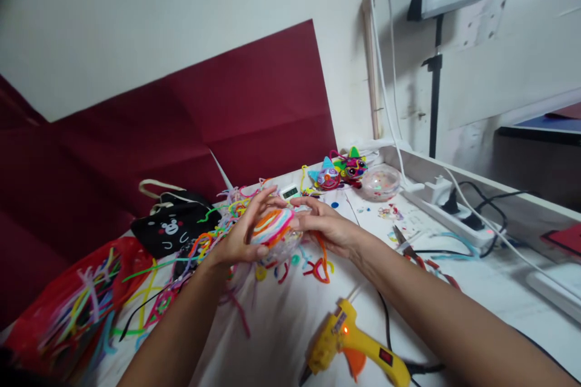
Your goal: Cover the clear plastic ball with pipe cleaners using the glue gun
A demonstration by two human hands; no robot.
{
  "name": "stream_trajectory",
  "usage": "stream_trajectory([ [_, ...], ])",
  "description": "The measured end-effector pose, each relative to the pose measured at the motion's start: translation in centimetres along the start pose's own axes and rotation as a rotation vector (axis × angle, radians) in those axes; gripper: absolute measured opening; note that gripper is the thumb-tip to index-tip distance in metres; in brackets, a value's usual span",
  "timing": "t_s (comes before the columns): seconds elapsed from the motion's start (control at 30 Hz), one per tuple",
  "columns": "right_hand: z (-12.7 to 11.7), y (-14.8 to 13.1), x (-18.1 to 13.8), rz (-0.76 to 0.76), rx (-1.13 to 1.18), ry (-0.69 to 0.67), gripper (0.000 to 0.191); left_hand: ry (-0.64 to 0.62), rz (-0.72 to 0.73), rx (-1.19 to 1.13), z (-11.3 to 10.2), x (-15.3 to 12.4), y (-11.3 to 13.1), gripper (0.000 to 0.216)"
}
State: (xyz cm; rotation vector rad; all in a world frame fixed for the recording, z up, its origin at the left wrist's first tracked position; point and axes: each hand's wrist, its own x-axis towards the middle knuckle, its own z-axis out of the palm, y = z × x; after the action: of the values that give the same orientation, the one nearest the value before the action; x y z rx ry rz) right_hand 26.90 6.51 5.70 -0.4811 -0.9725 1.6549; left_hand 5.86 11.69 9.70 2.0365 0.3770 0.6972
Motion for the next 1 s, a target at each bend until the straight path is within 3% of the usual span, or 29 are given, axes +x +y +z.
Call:
stream_trajectory([
  [0.2, 0.7, -0.5, 0.8, -0.152, -0.017, 0.113, 0.065, 0.217, 0.110, -0.006, -0.2, 0.3, -0.4, 0.107],
  [0.47, 1.8, -1.0, 2.0, -0.257, -0.025, 0.212, 0.075, 0.398, 0.080, -0.115, -0.5, 0.4, -1.0, 0.086],
  [1.0, 1.2, -0.7, 1.5, -0.213, -0.115, 0.190, 0.072, 0.393, -0.007, -0.249, -0.1, -0.2, -0.5, 0.069],
])
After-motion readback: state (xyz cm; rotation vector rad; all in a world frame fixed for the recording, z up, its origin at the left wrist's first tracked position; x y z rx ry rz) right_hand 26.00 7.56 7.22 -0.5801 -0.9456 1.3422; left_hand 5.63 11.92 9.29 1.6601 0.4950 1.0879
